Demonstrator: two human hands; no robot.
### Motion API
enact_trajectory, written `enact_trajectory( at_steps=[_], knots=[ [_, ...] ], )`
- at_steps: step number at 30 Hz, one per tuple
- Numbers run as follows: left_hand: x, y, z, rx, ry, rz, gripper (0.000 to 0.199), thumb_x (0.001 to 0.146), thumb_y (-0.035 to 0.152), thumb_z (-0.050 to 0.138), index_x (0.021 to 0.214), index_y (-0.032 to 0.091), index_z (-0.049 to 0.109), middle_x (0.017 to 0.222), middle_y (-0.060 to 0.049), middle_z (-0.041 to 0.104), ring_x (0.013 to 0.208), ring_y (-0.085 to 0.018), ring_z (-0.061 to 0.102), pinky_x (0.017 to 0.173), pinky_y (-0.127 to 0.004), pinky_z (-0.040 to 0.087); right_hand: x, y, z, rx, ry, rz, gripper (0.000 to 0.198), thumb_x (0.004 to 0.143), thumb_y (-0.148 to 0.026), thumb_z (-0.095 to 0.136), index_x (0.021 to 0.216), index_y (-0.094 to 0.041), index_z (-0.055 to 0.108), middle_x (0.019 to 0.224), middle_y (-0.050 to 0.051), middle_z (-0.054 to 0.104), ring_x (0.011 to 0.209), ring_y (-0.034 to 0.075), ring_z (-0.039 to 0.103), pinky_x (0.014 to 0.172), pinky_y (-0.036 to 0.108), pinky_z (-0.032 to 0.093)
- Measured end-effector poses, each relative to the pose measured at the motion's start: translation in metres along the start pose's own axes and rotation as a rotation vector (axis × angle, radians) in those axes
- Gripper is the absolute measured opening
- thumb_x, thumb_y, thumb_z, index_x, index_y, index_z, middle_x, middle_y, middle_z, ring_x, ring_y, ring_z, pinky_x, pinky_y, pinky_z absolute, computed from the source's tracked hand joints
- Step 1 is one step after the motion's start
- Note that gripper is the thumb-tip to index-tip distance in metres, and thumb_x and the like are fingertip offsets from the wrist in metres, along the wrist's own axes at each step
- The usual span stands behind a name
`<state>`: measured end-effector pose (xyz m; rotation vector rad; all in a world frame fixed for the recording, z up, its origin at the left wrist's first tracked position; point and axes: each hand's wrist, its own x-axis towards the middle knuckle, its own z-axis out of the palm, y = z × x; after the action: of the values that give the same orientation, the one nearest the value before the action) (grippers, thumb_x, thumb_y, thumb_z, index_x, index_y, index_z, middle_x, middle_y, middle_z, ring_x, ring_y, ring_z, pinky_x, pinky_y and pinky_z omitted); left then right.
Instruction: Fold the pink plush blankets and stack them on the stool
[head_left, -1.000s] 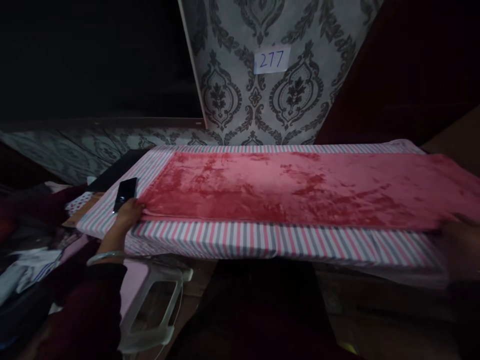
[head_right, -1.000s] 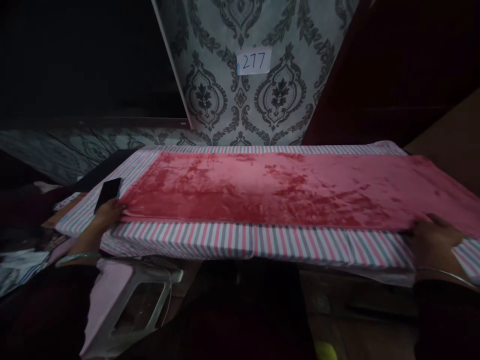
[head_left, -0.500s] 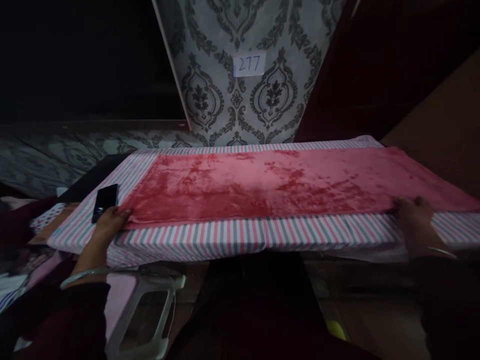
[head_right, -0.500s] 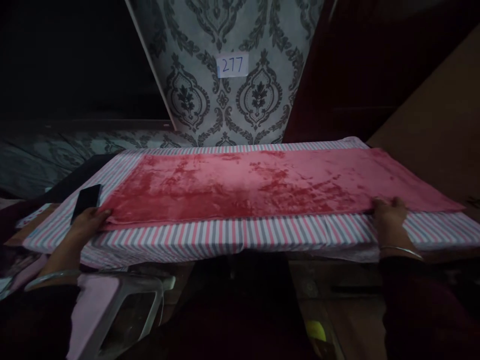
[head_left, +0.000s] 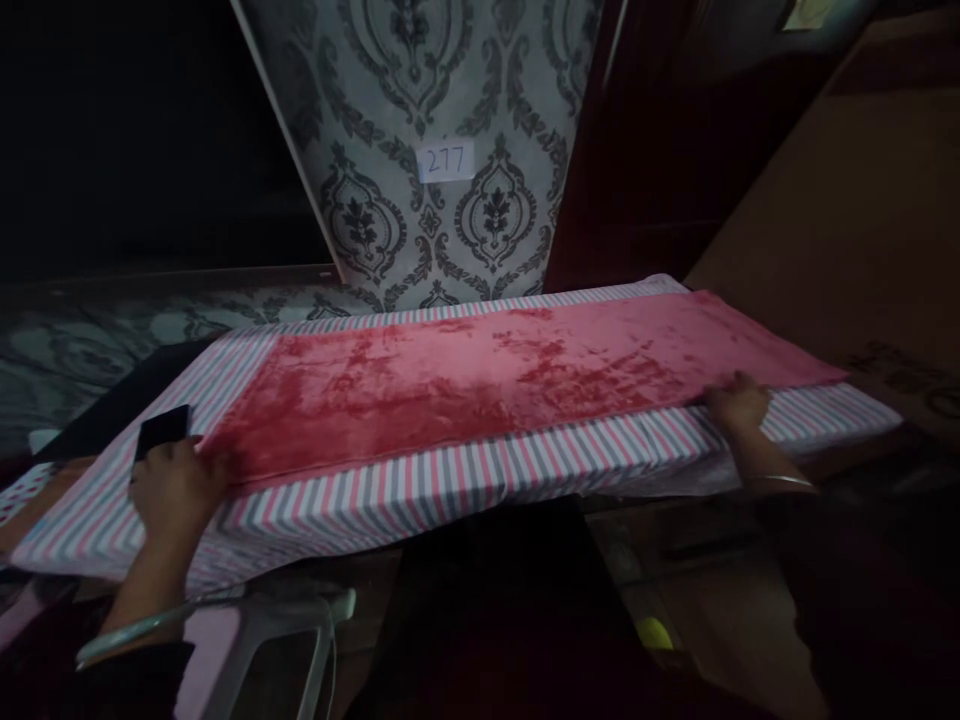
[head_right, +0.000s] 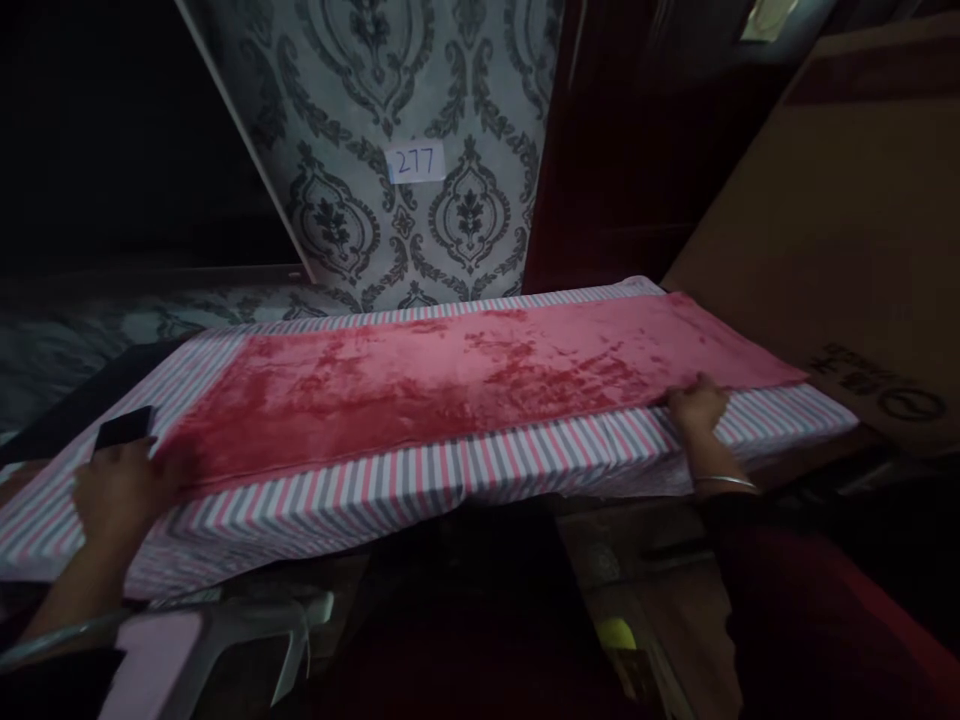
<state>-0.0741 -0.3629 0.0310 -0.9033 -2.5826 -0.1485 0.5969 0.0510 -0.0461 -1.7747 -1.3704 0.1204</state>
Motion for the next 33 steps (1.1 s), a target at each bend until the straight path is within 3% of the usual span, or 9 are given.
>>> enact_trajectory(
  at_steps=[3,6,8,11,14,17,23,33],
  knots=[
    [-0.007,0.053,-0.006,-0.131,0.048,0.277,0.053,0.092,0.039,0.03,0.117,0.009,0.065,0.118,-0.023,0.068,0.111,-0.037,0.061,0.097,-0.051,0.05,-0.017,-0.025,0.005,-0.018,-0.062,-0.157,0.054,0.073,-0.024,0.054,0.122,-0.006,0.068,0.12,0.028,0.063,0.121,0.041,0.054,0.106,0.059,0.04],
    [-0.013,0.134,-0.013,-0.483,-0.075,0.652,0.04,0.093,0.033,0.036,0.111,0.019,0.069,0.113,-0.012,0.072,0.112,-0.028,0.063,0.105,-0.043,0.047,-0.041,-0.062,0.026,0.031,-0.223,-0.394,0.039,0.08,-0.023,0.054,0.111,-0.016,0.074,0.115,0.017,0.071,0.115,0.032,0.061,0.105,0.049,0.046],
    [-0.016,0.189,-0.016,-0.621,-0.144,0.799,0.037,0.093,0.03,0.039,0.113,0.021,0.069,0.117,-0.01,0.072,0.114,-0.026,0.063,0.107,-0.043,0.047,-0.058,-0.089,0.041,0.065,-0.331,-0.543,0.033,0.083,-0.024,0.054,0.108,-0.019,0.076,0.111,0.012,0.074,0.111,0.029,0.064,0.103,0.045,0.048],
    [-0.011,0.256,-0.016,-0.641,-0.245,0.9,0.038,0.095,0.026,0.041,0.121,0.017,0.068,0.126,-0.011,0.07,0.119,-0.024,0.062,0.109,-0.04,0.047,-0.076,-0.122,0.059,0.097,-0.498,-0.745,0.033,0.089,-0.023,0.052,0.112,-0.02,0.076,0.114,0.011,0.074,0.11,0.027,0.066,0.104,0.044,0.048],
    [0.01,0.299,-0.013,-0.511,-0.316,0.878,0.042,0.096,0.022,0.042,0.13,0.012,0.064,0.136,-0.013,0.066,0.127,-0.022,0.06,0.112,-0.034,0.044,-0.078,-0.142,0.073,0.095,-0.544,-0.792,0.034,0.092,-0.022,0.051,0.116,-0.021,0.075,0.118,0.01,0.074,0.113,0.026,0.066,0.105,0.044,0.048],
    [0.043,0.322,-0.006,-0.403,-0.329,0.83,0.041,0.096,0.02,0.046,0.132,0.012,0.064,0.14,-0.014,0.064,0.13,-0.022,0.059,0.112,-0.03,0.043,-0.062,-0.152,0.089,0.06,-0.544,-0.777,0.035,0.092,-0.021,0.052,0.119,-0.018,0.074,0.122,0.013,0.073,0.116,0.026,0.065,0.106,0.043,0.048],
    [0.105,0.347,0.013,-0.283,-0.301,0.747,0.039,0.094,0.016,0.048,0.128,0.013,0.067,0.136,-0.015,0.066,0.127,-0.025,0.062,0.107,-0.032,0.047,-0.01,-0.17,0.134,-0.054,-0.554,-0.725,0.044,0.092,-0.02,0.052,0.132,-0.018,0.068,0.134,0.013,0.067,0.128,0.027,0.059,0.111,0.042,0.045],
    [0.156,0.369,0.055,-0.155,-0.291,0.676,0.037,0.1,0.025,0.041,0.119,0.01,0.069,0.126,-0.021,0.068,0.122,-0.032,0.063,0.107,-0.044,0.044,0.057,-0.187,0.191,-0.229,-0.571,-0.679,0.047,0.1,-0.023,0.041,0.144,-0.018,0.057,0.15,0.015,0.055,0.137,0.029,0.049,0.111,0.045,0.043]
  ],
)
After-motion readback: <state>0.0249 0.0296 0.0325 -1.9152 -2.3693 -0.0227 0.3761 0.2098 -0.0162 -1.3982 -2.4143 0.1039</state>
